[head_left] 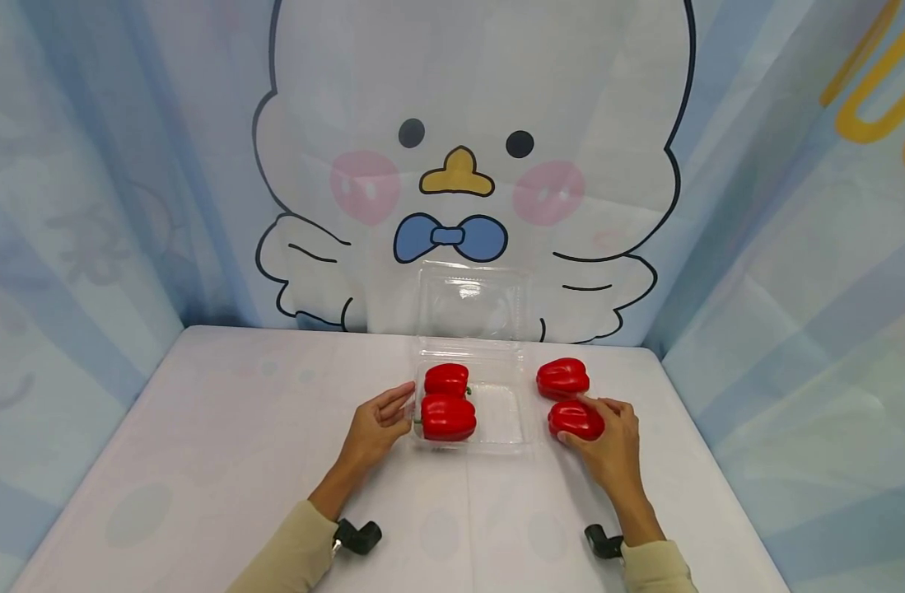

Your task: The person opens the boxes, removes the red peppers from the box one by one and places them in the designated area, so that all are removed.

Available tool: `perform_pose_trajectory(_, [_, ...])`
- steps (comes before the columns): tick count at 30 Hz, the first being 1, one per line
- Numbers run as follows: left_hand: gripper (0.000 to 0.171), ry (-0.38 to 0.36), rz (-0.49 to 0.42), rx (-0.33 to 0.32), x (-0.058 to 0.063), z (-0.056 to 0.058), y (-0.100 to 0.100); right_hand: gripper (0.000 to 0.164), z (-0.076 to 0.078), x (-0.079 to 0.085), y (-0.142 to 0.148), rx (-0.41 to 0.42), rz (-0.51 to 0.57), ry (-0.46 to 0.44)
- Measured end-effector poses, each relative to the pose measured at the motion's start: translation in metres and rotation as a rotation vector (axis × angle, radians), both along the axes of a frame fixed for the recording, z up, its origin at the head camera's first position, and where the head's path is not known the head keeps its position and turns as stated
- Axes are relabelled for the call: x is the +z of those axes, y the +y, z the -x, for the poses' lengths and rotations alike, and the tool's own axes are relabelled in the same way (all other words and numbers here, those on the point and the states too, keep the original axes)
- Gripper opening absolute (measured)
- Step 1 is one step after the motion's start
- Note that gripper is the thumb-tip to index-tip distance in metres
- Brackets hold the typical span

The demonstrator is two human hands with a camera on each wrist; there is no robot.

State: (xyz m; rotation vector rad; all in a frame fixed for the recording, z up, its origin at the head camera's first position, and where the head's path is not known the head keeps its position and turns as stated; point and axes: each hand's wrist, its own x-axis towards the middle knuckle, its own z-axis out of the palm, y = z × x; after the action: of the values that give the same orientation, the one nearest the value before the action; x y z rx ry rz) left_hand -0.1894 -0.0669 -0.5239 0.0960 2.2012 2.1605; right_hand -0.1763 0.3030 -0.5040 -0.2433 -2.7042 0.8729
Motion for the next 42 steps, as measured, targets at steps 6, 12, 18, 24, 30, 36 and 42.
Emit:
perform_pose_trajectory(6, [0.059, 0.001, 0.004, 0.001, 0.001, -0.001, 0.000, 0.074, 0.000, -0.002, 0.001, 0.003, -0.006, -0.016])
perform_pose_trajectory(12, [0.060, 0.010, -0.002, -0.002, -0.001, 0.000, 0.000, 0.078, -0.004, -0.001, -0.003, 0.001, -0.020, -0.009])
perform_pose_trajectory(18, [0.060, 0.018, -0.002, -0.002, -0.001, 0.001, -0.001, 0.078, -0.007, 0.001, -0.005, 0.004, -0.032, -0.010])
perform_pose_trajectory(24, [0.060, 0.010, 0.006, -0.001, -0.001, 0.001, 0.000, 0.078, -0.011, 0.005, -0.006, -0.005, -0.020, 0.014])
perform_pose_trajectory(30, [0.060, 0.005, 0.007, 0.000, 0.000, 0.000, 0.000, 0.075, -0.014, 0.015, -0.009, -0.018, -0.009, 0.077])
perform_pose_trajectory(36, [0.060, 0.000, 0.011, 0.002, -0.001, 0.001, 0.000, 0.073, -0.016, 0.025, -0.018, -0.001, 0.015, 0.123])
perform_pose_trajectory(42, [0.060, 0.003, 0.012, 0.002, -0.002, 0.001, 0.000, 0.075, -0.018, 0.031, -0.036, 0.054, 0.045, 0.160])
